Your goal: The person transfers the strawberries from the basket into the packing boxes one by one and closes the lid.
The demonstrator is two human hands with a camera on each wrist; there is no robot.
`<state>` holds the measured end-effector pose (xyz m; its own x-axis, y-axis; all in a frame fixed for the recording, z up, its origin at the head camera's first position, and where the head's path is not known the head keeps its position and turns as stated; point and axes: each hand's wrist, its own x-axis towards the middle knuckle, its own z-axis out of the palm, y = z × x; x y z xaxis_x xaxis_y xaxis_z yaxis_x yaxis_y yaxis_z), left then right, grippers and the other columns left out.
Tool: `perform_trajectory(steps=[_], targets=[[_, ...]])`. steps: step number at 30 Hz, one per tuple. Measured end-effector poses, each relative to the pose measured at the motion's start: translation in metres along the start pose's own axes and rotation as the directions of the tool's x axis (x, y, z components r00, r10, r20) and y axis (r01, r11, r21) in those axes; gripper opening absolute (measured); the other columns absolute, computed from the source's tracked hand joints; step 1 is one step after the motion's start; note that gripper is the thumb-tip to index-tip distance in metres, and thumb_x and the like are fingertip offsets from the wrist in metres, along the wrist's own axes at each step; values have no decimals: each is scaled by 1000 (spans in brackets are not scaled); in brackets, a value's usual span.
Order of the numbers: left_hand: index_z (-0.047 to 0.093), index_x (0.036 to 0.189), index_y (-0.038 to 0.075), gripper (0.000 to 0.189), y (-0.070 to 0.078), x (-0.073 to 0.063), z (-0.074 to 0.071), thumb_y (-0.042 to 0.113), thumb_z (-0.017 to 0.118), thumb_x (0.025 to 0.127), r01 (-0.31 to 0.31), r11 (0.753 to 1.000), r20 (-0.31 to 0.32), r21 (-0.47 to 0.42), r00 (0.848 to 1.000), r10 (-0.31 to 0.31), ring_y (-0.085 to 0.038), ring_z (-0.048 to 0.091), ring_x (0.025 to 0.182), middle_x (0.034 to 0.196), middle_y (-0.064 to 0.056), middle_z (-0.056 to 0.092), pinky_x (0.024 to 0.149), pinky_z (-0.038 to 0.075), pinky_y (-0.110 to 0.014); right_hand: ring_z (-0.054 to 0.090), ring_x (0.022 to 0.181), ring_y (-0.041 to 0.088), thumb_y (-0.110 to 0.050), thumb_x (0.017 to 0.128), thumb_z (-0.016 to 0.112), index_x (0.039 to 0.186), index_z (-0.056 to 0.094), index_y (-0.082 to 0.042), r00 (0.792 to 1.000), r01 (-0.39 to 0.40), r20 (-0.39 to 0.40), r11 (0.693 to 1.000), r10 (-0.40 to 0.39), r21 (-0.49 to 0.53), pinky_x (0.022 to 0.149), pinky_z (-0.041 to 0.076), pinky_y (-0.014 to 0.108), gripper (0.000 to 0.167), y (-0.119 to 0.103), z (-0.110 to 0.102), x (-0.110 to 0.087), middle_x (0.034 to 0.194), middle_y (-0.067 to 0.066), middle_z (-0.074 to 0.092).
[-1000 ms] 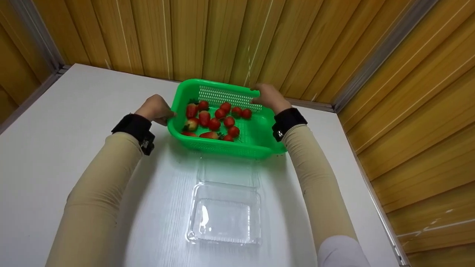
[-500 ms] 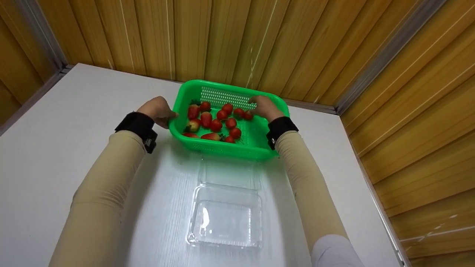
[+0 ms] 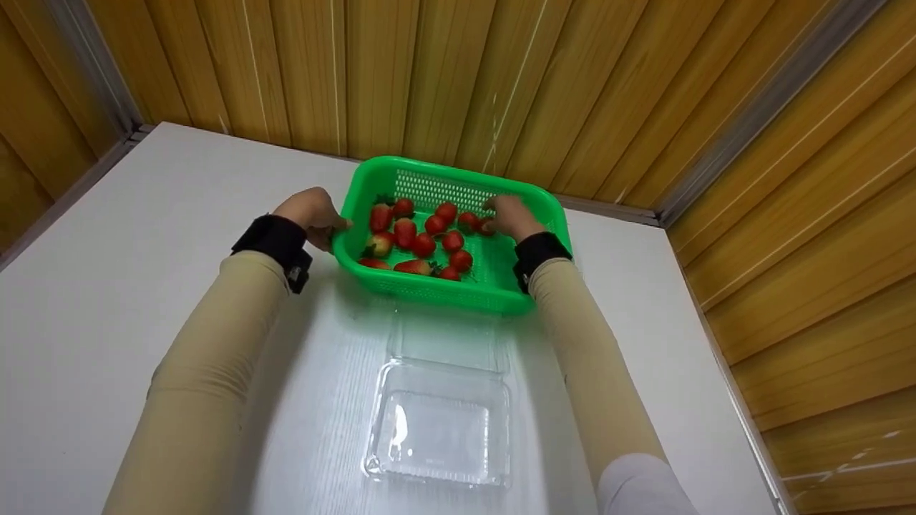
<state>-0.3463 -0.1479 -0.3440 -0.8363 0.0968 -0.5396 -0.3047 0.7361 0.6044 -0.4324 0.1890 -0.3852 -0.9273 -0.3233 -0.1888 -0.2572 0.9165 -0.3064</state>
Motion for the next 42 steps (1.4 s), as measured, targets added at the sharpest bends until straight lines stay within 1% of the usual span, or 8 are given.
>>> perform_trajectory(steps=[9,17,24,28,31,35,39,42], targets=[[59,129,-17,42,4,-3,2,17,57,105,5,999,-21,-36,1000,-6,-9,66,54,64,-4,64,60,62,-22,48,143,39,-6,99,65,143,54,5,999,-35,24,999,35,-17,121,40,48,47,1,3,5,149,25,54],[60,128,-16,43,2,-1,4,19,58,105,-3,999,-23,-42,1000,2,-8,66,54,65,-3,65,75,65,-28,49,141,38,-7,99,64,143,55,4,998,-49,42,999,50,-15,121,41,48,45,6,8,9,148,24,55],[61,125,-17,44,-1,0,3,22,56,106,-18,1000,-9,-16,1000,18,-5,64,49,58,-1,64,59,60,-19,49,140,39,-7,98,65,141,56,5,998,-13,53,999,15,-48,121,41,47,46,6,8,15,147,25,56],[62,124,-16,42,-1,1,4,21,57,106,-30,999,-29,-21,999,29,-6,64,51,62,-2,64,60,60,-20,52,138,39,-5,97,65,140,57,6,998,-12,58,999,14,-32,119,43,48,45,6,7,15,144,26,58],[62,124,-17,40,1,3,7,18,59,104,-47,998,-63,-30,997,45,-7,64,54,67,-4,64,67,63,-24,53,136,39,-3,97,64,139,57,6,998,-19,53,999,21,-29,118,44,49,44,7,4,14,142,26,59],[62,124,-18,37,4,4,10,11,62,102,-69,997,-124,-39,990,64,-9,63,57,78,-11,68,83,65,-33,53,136,39,-4,96,65,138,58,6,999,-21,41,999,23,-41,117,45,48,44,9,2,16,142,26,59],[60,125,-19,37,4,4,11,9,64,100,-66,996,-143,-60,988,57,-9,64,57,88,-16,70,87,64,-35,55,133,39,-5,96,66,136,58,7,999,-28,29,999,29,-30,115,47,48,43,9,5,17,140,26,60],[59,126,-19,39,1,5,11,9,65,100,-52,996,-130,-72,991,42,-9,64,58,84,-13,68,84,65,-33,56,131,39,-5,96,66,135,59,7,999,-30,41,999,31,-23,114,48,48,42,10,9,18,140,26,61]])
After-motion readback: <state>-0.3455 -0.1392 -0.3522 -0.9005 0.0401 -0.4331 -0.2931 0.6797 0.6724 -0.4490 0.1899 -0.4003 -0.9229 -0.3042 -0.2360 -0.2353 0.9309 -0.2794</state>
